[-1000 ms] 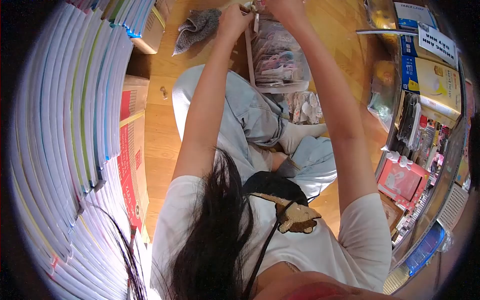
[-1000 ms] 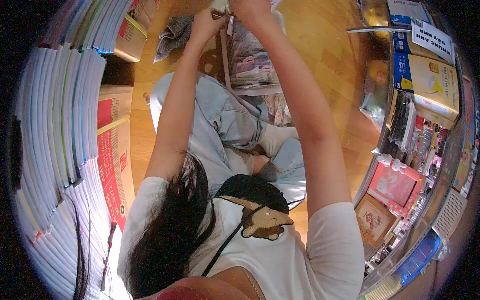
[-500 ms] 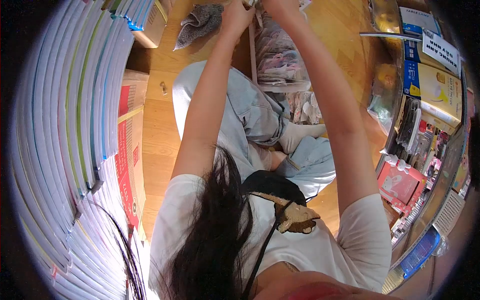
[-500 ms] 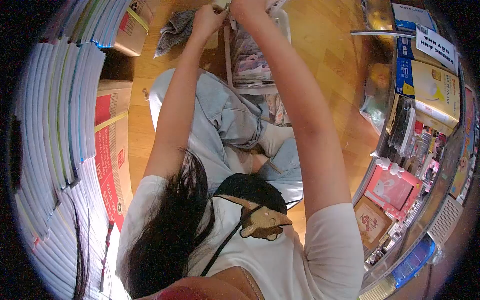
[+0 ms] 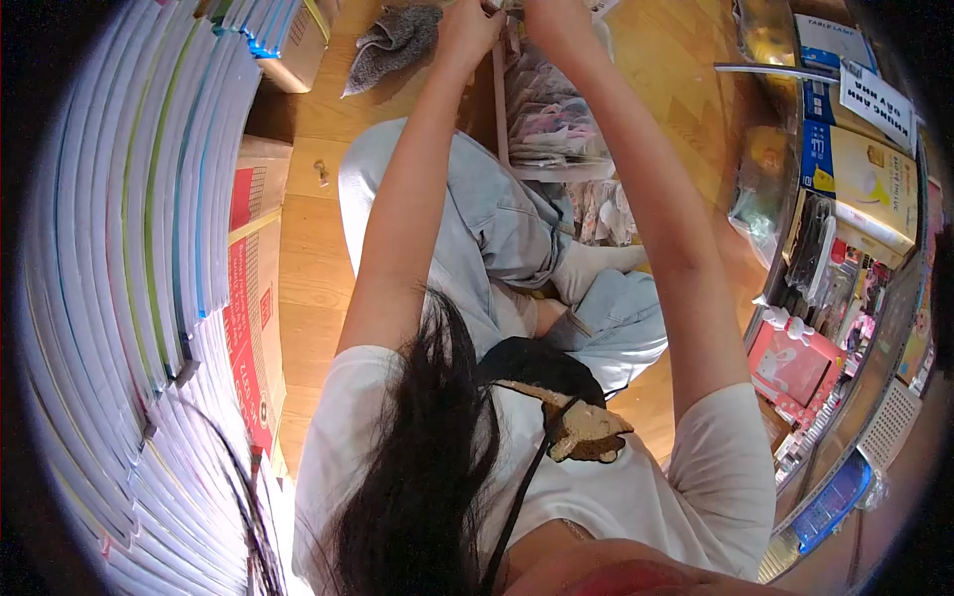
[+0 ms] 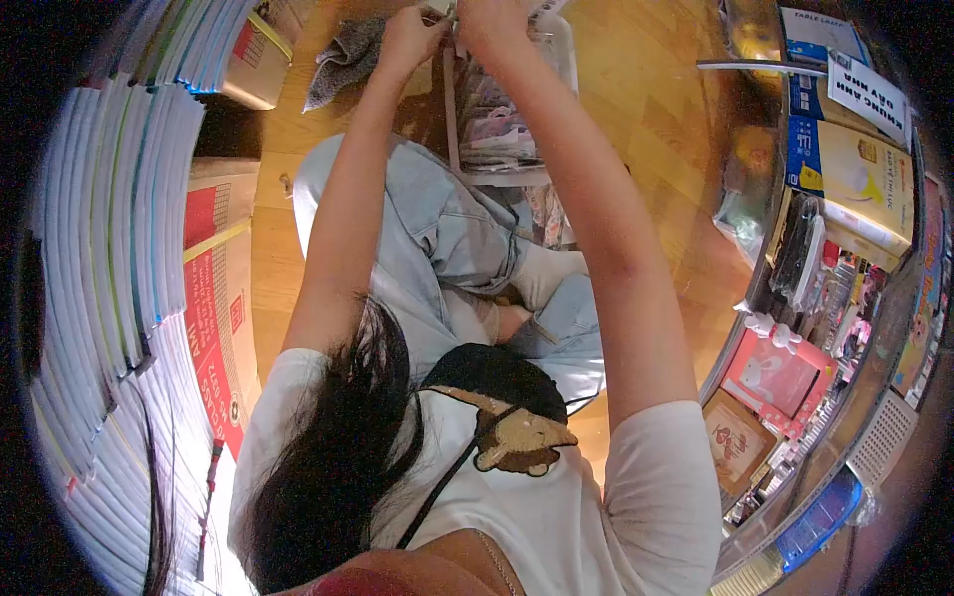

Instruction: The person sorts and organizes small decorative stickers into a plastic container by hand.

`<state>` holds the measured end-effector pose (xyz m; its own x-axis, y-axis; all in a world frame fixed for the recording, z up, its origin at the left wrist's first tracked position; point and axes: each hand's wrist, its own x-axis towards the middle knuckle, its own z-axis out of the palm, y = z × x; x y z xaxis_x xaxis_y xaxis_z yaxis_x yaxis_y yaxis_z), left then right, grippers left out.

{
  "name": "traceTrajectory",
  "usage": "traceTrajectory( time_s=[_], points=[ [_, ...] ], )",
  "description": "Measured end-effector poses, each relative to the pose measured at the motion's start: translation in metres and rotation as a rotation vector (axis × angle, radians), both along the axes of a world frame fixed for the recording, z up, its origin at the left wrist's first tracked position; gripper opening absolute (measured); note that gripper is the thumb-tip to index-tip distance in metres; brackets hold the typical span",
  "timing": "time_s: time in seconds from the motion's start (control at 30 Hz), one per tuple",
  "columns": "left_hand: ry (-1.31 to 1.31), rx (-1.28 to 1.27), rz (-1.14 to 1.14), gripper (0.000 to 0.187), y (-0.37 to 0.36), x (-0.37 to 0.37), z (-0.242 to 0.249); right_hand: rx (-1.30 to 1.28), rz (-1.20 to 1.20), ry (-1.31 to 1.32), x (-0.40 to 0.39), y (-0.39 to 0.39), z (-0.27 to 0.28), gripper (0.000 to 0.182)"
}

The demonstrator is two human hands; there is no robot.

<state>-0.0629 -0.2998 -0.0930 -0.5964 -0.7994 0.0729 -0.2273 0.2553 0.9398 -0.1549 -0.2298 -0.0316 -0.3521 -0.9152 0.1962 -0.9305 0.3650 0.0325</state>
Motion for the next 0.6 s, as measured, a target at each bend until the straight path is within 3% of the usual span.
traceTrajectory(
  time_s=[0.1, 0.2, 0.27, 0.47, 0.6],
  points=[
    [-0.052, 0.032, 0.009, 0.027, 0.0, 0.003, 0.002, 0.0, -0.089, -0.067, 0.013, 0.0, 0.016, 0.01],
    [-0.042, -0.013, 0.018, 0.025, 0.001, -0.001, -0.003, 0.193, -0.163, -0.027, 0.01, -0.015, 0.016, 0.011],
    [-0.009, -0.104, 0.033, 0.022, 0.001, 0.0, -0.011, 0.187, -0.111, 0.038, 0.013, -0.016, 0.013, 0.011],
    [-0.032, -0.032, 0.069, 0.016, -0.001, -0.003, -0.011, 0.105, -0.093, 0.11, -0.009, -0.032, -0.046, 0.013],
    [-0.066, -0.034, 0.06, 0.017, 0.001, -0.001, 0.002, 0.102, -0.186, 0.117, 0.004, -0.034, -0.027, 0.022]
  ],
)
